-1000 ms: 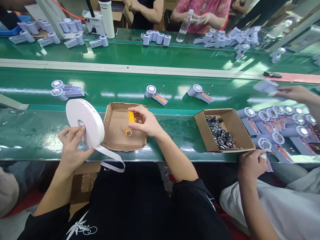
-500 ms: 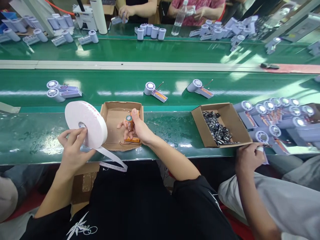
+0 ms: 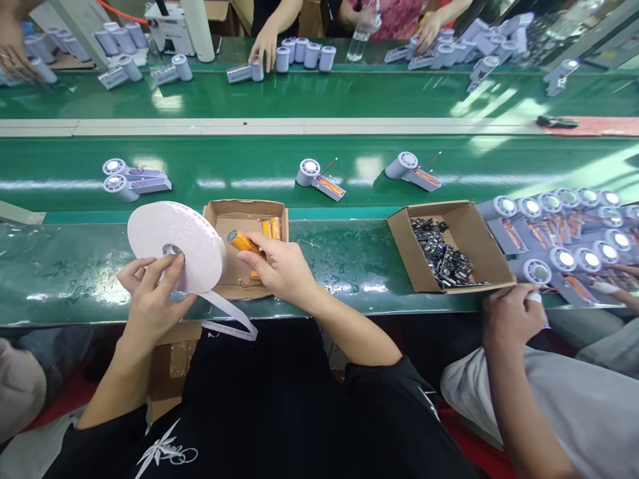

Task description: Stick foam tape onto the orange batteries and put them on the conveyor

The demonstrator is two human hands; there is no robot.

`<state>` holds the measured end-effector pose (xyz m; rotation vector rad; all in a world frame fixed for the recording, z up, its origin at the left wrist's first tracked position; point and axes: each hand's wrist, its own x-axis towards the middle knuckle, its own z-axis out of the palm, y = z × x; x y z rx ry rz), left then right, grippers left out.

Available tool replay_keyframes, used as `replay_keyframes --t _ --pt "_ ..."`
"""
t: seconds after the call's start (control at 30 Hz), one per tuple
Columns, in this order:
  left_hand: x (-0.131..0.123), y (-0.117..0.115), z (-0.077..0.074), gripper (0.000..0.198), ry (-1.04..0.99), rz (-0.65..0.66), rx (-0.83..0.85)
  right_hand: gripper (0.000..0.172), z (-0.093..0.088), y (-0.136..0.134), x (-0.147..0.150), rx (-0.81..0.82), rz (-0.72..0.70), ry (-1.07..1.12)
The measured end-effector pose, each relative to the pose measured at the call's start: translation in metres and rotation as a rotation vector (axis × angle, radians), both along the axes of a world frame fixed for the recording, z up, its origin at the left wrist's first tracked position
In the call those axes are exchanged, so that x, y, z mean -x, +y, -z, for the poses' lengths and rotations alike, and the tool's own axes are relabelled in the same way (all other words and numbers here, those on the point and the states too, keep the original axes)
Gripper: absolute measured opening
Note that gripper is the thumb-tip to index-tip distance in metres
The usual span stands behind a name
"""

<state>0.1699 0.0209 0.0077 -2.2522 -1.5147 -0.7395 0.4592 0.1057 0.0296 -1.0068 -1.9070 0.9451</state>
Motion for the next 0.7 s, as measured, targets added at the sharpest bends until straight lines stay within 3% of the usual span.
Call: replay_keyframes --t 0.17,0.3,0.4,0.47,0.57,0.7 --pt "-0.009 -0.003 -0.001 0.095 0.041 -0.036 -0.023 0.058 0.01 -0.012 0.011 -0.247 0.121 -0.205" --pt "-0.013 -0.004 -0.002 0.092 0.052 -0.096 -0.08 0.062 0.019 -0.021 0.02 -0.284 0.128 -0.343" --pt "-0.011 -0.004 0.0 0.089 0.043 -0.086 -0.079 0.05 0.012 -0.016 0.012 -0.241 0.09 -0.312" --pt "-0.01 -0.006 0.004 0.084 0.012 -0.088 -0.068 0.039 0.005 -0.009 0.004 -0.121 0.035 -0.173" --pt "-0.018 -0.011 0.011 0.072 -0.029 -0.161 -0.072 0.032 0.003 -0.003 0.007 0.141 0.008 0.254" --pt "-0.046 -0.012 0.021 0.075 -0.088 -0.26 -0.134 0.05 0.022 -0.023 0.054 0.316 0.293 0.912"
